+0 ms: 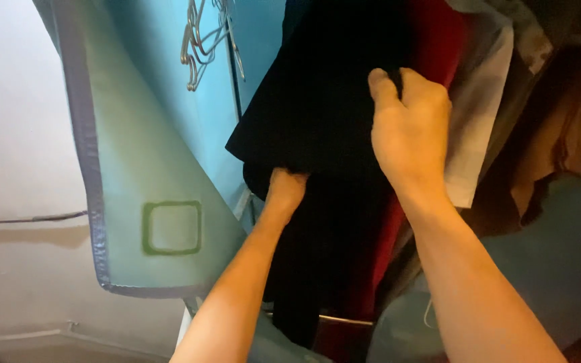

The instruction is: Hanging a shirt on a hanger inside a portable fabric closet and then zipping the closet shut.

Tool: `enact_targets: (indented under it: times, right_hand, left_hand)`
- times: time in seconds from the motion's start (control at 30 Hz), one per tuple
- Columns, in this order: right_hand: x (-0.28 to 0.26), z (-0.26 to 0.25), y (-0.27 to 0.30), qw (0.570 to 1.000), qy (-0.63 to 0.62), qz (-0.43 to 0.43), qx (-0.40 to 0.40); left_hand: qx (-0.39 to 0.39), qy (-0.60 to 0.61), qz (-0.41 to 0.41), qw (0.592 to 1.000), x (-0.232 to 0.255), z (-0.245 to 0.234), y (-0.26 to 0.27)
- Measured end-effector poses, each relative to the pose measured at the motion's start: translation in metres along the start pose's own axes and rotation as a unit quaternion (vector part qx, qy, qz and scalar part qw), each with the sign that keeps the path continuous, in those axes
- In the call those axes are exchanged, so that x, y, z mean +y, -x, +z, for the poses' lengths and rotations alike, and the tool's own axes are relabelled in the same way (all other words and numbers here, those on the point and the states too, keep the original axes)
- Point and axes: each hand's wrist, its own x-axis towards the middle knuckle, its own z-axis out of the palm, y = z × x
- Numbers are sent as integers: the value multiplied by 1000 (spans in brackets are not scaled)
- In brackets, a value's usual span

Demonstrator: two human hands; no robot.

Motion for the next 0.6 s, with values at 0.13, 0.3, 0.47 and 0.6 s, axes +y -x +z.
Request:
enact_targets:
  times: [0.13,0.3,0.47,0.6]
  right_hand:
    - [-13,-4,-8,998,10,-50,36]
    - [-21,4,-45,996,31,-51,62]
    - [-18,9,-80,996,26,-89,3]
    - [-10,25,-107,989,88,-118,13]
  left_hand:
    - [40,-51,78,995,8,8,-10]
    - [55,-14,-1,998,63,4,37]
    - [23,19,80,996,58,-1,32]
    - [3,31,71,997,65,-2,43]
